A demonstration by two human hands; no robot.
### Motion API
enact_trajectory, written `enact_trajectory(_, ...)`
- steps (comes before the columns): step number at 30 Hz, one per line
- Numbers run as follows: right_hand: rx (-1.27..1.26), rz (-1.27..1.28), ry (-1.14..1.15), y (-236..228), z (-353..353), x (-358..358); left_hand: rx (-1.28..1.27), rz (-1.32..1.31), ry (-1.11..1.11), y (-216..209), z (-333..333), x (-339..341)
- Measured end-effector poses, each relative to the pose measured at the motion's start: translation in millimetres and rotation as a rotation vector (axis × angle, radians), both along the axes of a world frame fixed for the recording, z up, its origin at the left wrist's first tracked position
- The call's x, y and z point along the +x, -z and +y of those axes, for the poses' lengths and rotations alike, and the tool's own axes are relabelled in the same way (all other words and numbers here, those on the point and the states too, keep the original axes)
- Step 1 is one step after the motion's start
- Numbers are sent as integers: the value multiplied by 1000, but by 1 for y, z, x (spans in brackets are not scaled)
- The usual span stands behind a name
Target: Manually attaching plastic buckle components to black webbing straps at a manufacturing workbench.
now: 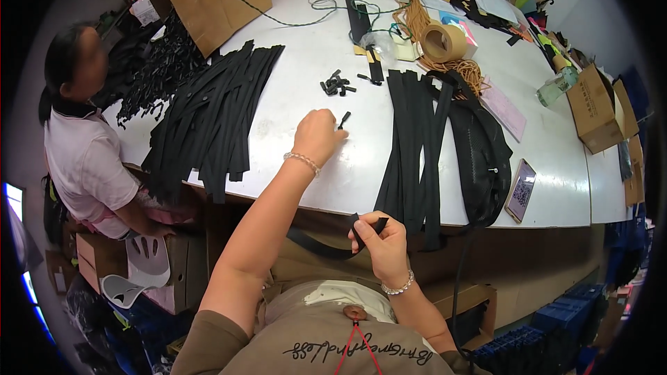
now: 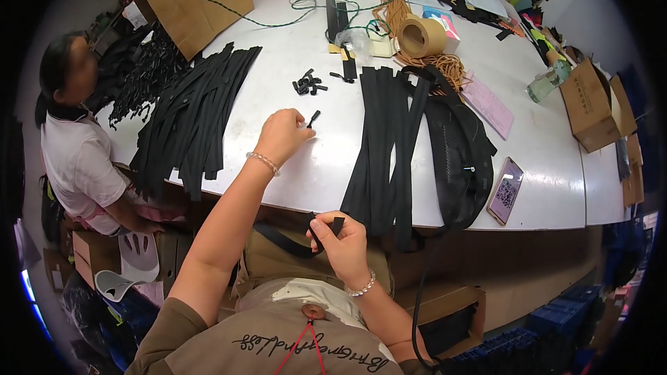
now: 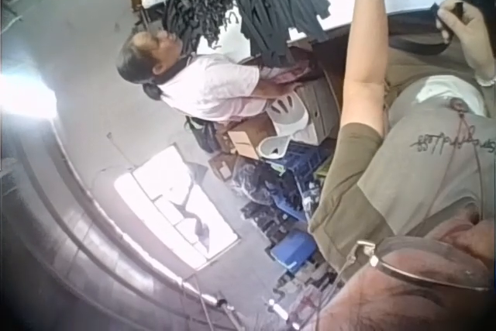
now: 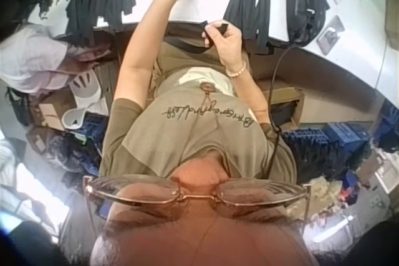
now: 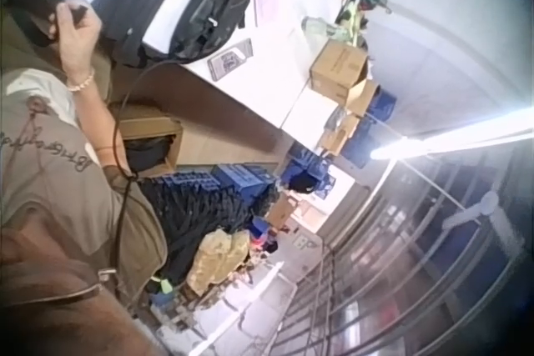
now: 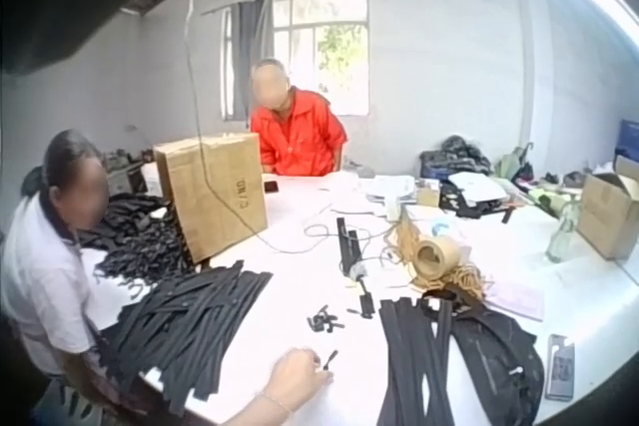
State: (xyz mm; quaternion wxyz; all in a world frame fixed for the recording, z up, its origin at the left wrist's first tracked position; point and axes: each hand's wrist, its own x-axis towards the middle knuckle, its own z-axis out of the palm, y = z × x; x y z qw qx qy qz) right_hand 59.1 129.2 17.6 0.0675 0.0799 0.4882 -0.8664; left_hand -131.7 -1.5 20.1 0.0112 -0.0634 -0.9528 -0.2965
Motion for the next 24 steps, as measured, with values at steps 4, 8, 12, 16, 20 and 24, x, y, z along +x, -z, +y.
enact_trajectory(4, 16, 7, 4, 5, 4, -3, 60, -129, 46, 2, 0, -1)
enact_trajectory(8, 30, 8, 21, 6, 8, -5, 385, -134, -7, 11, -9, 17)
enact_trajectory(12, -25, 34, 140, 8, 9, -8, 926, -277, 16, 8, -12, 53)
enact_trajectory(16, 0, 86, 237, 7, 10, -11, 917, -121, 183, -2, -15, 93)
enact_trajectory(20, 44, 140, 197, -4, 9, -15, 820, 14, 373, -7, -16, 114)
enact_trajectory(24, 64, 140, 155, -1, 7, -11, 753, -26, 419, -13, -16, 129)
